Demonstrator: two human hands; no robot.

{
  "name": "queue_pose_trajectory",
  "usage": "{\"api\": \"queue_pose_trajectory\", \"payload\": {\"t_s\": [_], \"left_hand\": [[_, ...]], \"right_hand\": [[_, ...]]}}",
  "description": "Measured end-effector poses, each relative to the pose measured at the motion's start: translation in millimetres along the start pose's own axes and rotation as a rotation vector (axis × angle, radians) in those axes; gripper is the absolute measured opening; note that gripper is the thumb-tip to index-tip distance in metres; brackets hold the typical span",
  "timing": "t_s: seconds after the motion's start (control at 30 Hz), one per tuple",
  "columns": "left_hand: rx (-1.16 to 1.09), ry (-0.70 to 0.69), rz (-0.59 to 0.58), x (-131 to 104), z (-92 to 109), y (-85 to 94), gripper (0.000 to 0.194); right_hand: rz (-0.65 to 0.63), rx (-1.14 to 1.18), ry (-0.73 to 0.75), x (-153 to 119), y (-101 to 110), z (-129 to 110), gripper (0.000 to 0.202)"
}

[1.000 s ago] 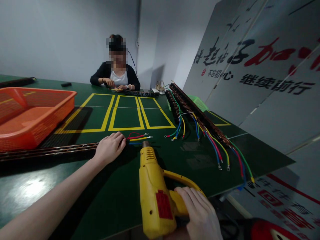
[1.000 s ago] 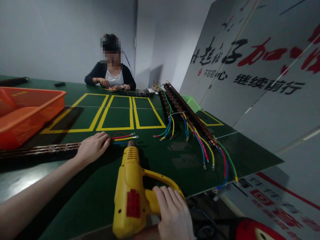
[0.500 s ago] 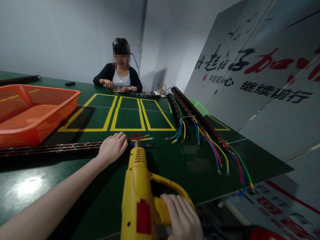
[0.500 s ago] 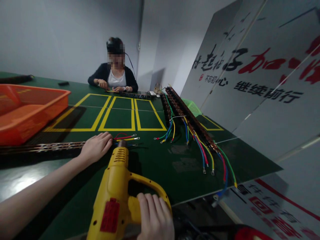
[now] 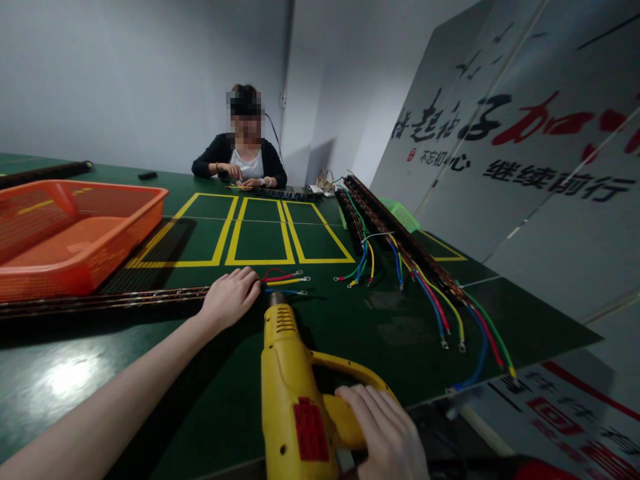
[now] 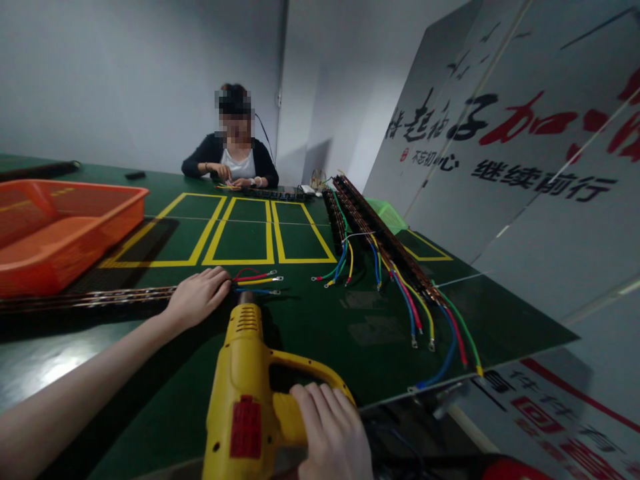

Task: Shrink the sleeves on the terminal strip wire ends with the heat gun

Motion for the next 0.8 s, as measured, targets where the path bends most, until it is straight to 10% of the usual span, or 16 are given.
{"api": "queue_pose_trajectory", "payload": {"t_s": [0.57, 0.8], "left_hand": [[-0.199, 0.003, -0.172, 12, -13, 0.8, 0.045], [-0.561, 0.138, -0.501, 34, -23, -6.0, 0.046]], "right_hand": [[-0.006, -0.202, 0.168, -9, 11, 26, 0.036], [0.032, -0.180, 0.270, -5, 6, 6, 0.031]]}}
Point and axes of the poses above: each hand's wrist, its own x-axis towards the middle knuckle, its own y-axis out of the back of the hand, z = x × y, the point moved 2 cm from there along x, towards the middle knuckle, and after that the axes turned 15 degrees about z, right-handed, at the moved point
